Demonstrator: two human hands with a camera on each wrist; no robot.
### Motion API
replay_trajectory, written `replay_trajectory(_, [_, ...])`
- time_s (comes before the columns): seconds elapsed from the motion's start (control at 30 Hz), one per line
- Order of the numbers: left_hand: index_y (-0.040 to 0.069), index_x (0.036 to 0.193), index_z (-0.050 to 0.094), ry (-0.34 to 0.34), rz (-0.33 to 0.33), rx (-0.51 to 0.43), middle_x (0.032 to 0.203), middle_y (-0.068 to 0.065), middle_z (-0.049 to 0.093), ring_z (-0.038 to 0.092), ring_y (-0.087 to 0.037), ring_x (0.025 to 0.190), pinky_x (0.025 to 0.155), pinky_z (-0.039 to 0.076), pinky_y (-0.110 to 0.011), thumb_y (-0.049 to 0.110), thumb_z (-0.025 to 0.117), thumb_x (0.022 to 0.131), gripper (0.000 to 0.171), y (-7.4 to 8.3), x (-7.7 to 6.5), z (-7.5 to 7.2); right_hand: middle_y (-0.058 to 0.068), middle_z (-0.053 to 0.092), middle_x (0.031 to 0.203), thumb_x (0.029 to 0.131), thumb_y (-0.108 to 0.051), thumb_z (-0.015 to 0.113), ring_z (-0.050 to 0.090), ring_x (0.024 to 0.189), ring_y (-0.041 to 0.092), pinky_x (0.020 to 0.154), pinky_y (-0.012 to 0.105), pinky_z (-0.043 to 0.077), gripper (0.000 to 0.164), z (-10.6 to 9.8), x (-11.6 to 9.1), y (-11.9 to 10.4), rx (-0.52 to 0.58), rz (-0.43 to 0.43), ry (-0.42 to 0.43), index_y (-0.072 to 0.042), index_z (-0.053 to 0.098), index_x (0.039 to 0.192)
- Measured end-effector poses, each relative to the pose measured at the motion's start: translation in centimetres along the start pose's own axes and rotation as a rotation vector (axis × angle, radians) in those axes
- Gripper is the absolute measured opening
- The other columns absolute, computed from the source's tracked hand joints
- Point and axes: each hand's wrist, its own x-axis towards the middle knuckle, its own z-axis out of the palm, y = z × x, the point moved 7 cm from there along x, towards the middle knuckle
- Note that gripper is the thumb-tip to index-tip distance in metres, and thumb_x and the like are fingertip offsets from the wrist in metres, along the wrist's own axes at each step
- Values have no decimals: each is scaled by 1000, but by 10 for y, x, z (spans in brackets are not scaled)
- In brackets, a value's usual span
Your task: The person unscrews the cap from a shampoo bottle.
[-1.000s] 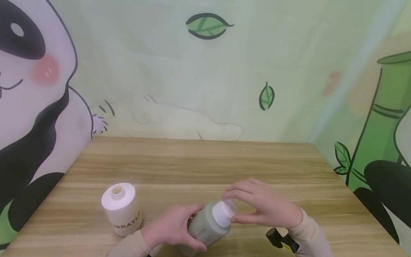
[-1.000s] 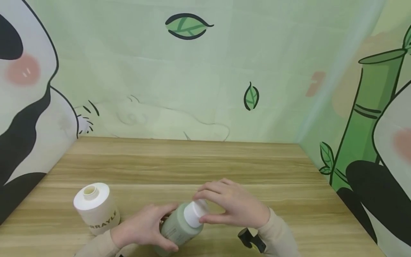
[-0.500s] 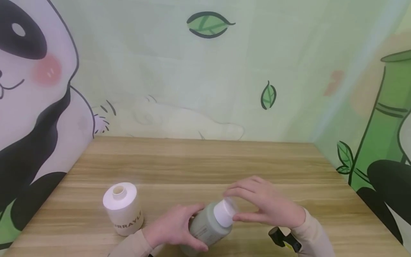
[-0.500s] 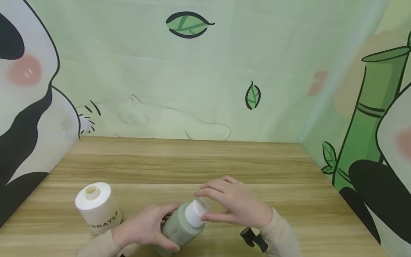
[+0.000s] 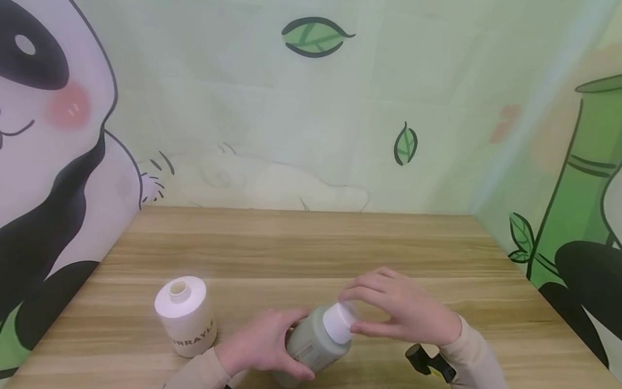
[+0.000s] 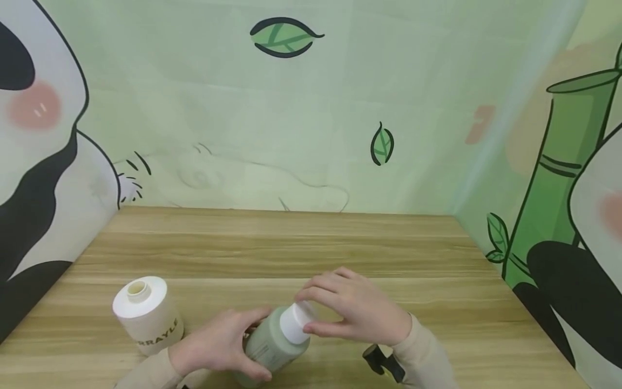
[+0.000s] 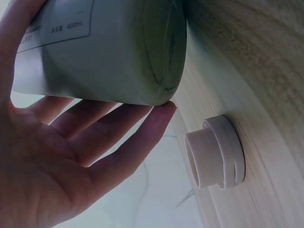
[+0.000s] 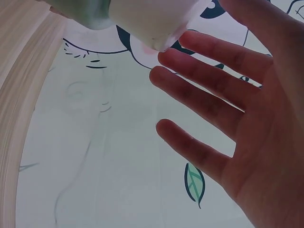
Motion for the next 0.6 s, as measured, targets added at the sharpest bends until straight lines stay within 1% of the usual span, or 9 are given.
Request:
replay_trajectory(0.13, [19, 123, 56, -2, -3, -15, 105, 5, 70, 65, -4, 92, 76, 51, -20, 46, 87, 62, 73, 0, 0, 1, -8, 65, 114, 92, -36, 64, 60, 103, 7, 92, 24, 45, 32, 0, 0, -2, 24, -15, -16, -17, 62, 117])
replay_trajectory(0.27, [18, 124, 56, -4, -3, -35, 106, 4, 70, 65, -4, 93, 77, 51, -20, 44, 87, 63, 74, -1, 0, 1, -8, 63, 120, 89, -31, 68, 58, 106, 9, 92, 28, 47, 36, -1, -1, -4, 50, -28, -42, -19, 60, 122])
replay_trajectory(0.4, [18, 125, 56, -7, -2, -46, 106, 5, 70, 64, -4, 93, 77, 51, -20, 44, 87, 63, 74, -1, 1, 2, -7, 62, 123, 89, -35, 68, 58, 109, 9, 92, 30, 47, 41, -2, -2, -4, 53, -13, -50, -18, 58, 125])
replay_trajectory(0.5, [18, 125, 56, -7, -2, -46, 106, 5, 70, 65, -4, 93, 77, 51, -20, 44, 88, 63, 75, -2, 0, 2, -6, 64, 121, 90, -40, 66, 58, 109, 9, 92, 30, 46, 43, -2, -2, -2, 28, 12, -39, -15, 59, 124])
replay_trajectory(0.6, [18, 124, 56, -5, -2, -39, 105, 5, 70, 65, -4, 92, 77, 51, -20, 45, 88, 62, 75, -2, 0, 2, -7, 66, 118, 91, -42, 65, 59, 107, 9, 92, 30, 45, 42, -1, -2, 0, 4, 30, -29, -14, 60, 122])
